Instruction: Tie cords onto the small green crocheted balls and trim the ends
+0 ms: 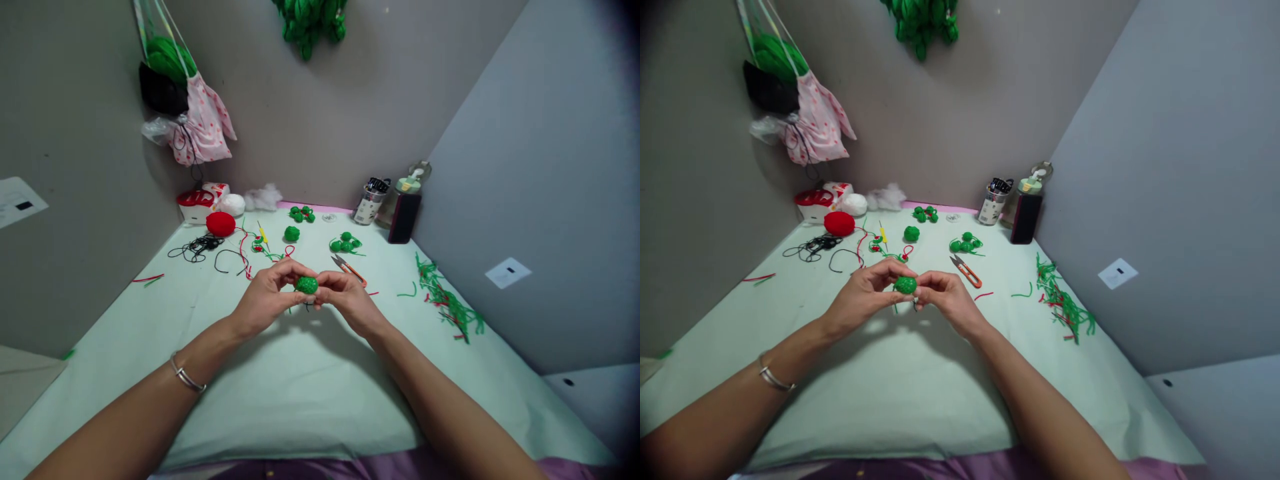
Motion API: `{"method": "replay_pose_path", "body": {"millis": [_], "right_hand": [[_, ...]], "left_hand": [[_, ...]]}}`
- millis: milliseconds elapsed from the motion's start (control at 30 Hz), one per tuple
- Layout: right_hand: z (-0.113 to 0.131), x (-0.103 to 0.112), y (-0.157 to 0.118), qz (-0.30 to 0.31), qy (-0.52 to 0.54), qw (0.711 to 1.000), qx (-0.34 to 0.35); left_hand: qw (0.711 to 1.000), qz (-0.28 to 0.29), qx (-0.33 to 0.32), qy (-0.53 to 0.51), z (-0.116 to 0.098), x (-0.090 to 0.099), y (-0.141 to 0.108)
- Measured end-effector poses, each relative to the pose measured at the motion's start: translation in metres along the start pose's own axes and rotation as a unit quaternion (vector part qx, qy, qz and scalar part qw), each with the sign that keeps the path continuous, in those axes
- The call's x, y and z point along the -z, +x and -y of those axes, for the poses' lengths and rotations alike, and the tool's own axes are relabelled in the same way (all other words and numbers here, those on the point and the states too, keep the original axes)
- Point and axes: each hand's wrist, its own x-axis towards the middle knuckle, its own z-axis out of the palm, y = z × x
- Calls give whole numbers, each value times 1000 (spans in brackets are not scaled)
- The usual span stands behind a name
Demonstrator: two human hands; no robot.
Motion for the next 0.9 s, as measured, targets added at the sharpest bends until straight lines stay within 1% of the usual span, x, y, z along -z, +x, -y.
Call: {"method": "replay_pose_path", "body": {"millis": [167, 300, 367, 400, 433, 500, 567, 633, 733, 833, 900], "right_hand": [[0, 0, 0, 4, 24, 1000, -7], [2, 0, -1, 21, 23, 999, -6], [4, 2, -1, 31, -7, 999, -11], [6, 2, 0, 24, -38, 999, -11], [7, 3, 0, 4, -79, 997, -7], [8, 6, 2, -60, -169, 984, 9], [6, 8, 4, -115, -226, 967, 26], [4, 10, 6, -126, -246, 961, 28], [3, 11, 6, -89, -241, 966, 18], [7, 7, 2, -29, -159, 987, 3], [10, 4, -1, -4, -102, 995, -5]], "left_hand": [[1000, -5, -16, -2, 5, -2, 1], [1000, 0, -1, -2, 10, -3, 1], [1000, 0, 12, 7, 13, -2, 2], [1000, 0, 21, 14, 14, -2, 3], [999, 0, 31, 24, 16, -1, 4], [997, -2, 48, 53, 20, 0, 5], [995, -10, 57, 79, 24, 2, 7], [994, -14, 59, 94, 27, 2, 8], [993, -11, 51, 107, 30, 2, 7], [995, 1, 33, 89, 32, 1, 6], [996, -3, 24, 82, 35, 1, 5]]}}
